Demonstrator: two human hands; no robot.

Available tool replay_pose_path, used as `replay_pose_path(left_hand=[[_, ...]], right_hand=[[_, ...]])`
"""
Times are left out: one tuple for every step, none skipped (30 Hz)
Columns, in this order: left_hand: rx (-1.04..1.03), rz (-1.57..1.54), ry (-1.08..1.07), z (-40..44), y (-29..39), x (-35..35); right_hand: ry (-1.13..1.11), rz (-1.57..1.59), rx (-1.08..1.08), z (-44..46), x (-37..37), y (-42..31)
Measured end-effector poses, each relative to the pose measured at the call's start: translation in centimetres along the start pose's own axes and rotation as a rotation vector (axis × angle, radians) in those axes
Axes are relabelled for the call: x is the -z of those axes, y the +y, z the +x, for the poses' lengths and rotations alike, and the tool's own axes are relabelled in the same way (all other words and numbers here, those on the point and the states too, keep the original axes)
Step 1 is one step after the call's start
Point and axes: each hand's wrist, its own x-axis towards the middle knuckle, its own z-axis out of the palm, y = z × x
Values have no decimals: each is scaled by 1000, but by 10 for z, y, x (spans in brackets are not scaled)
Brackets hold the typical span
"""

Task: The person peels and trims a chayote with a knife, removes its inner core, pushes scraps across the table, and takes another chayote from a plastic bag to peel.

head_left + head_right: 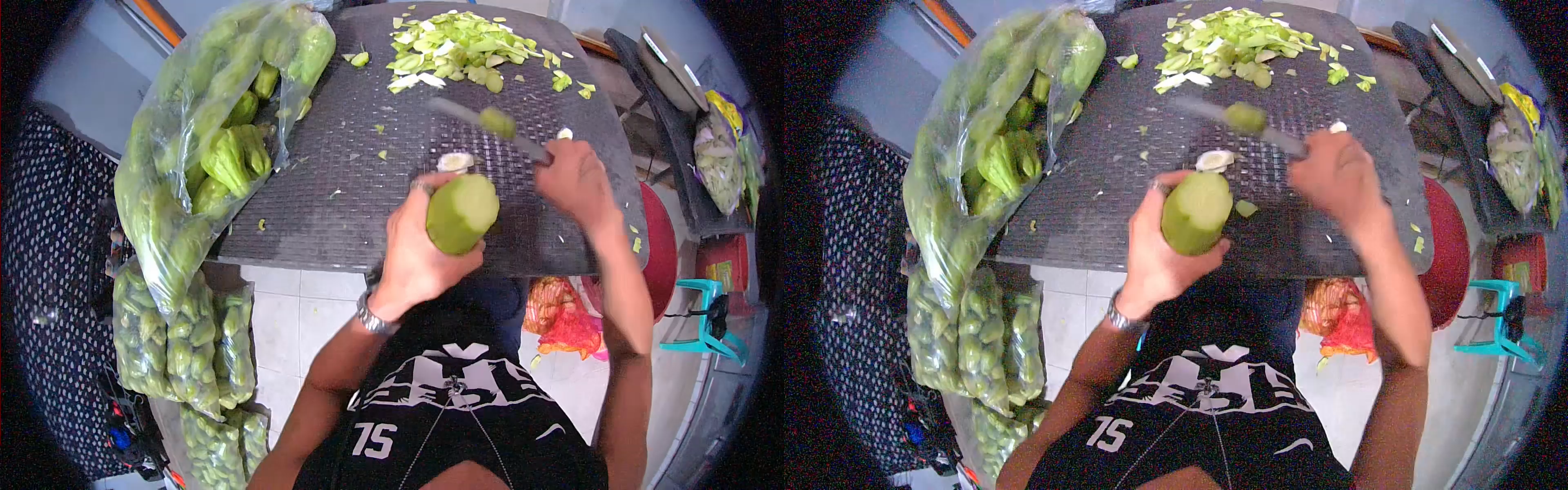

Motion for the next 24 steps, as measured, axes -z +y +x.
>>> replay_pose_path(left_hand=[[-7, -7, 14, 3, -4, 2], [-6, -16, 39, 5, -10, 2], [10, -26, 62, 2, -13, 2], [24, -46, 42, 4, -17, 4], [173, -312, 16, 7, -21, 2], [323, -576, -15, 9, -27, 0], [464, -838, -49, 11, -31, -2], [500, -909, -93, 10, -36, 0], [577, -1030, -182, 12, -45, 6], [654, -1150, -272, 15, -56, 14], [733, -1269, -363, 19, -55, 20], [707, -1143, -328, 20, -52, 23], [578, -1392, -244, 20, -44, 21], [435, -1632, -153, 20, -31, 16], [360, -1757, -116, 20, -29, 15], [280, -1885, -88, 19, -27, 13], [278, -1907, -124, 20, -32, 14], [278, -1928, -154, 18, -38, 15], [369, -1918, -99, 17, -44, 13], [458, -1904, -47, 18, -50, 12], [552, -1889, 5, 18, -54, 11], [577, -1897, 8, 18, -57, 8], [591, -1854, 10, 18, -55, 7], [602, -1810, 12, 19, -53, 6]], right_hand=[[-71, 25, -145, 12, -1, 22], [-100, 41, -169, 14, 2, 26], [-145, 57, -192, 11, 5, 27], [-190, 75, -219, 7, 5, 27], [-178, 90, -174, 4, 3, 27], [-166, 109, -134, 0, -1, 27], [-145, 128, -96, -3, -2, 27], [-185, 137, -133, -6, 0, 23], [-226, 147, -169, -7, 4, 15], [-270, 155, -203, -9, 7, 9], [-254, 168, -182, -10, 8, 7], [-243, 181, -162, -13, 7, 5], [-232, 194, -143, -15, 7, 4], [-216, 205, -135, -17, 8, 1], [-202, 215, -128, -19, 9, -1], [-184, 225, -119, -20, 11, -2], [-166, 233, -117, -22, 11, -1], [-153, 242, -113, -26, 9, -1], [-139, 252, -106, -28, 8, -1], [-112, 248, -91, -30, 7, -3], [-88, 243, -80, -33, 6, -6], [-67, 238, -71, -38, 5, -10], [-76, 241, -67, -43, 5, -16], [-83, 243, -62, -49, 6, -24]])
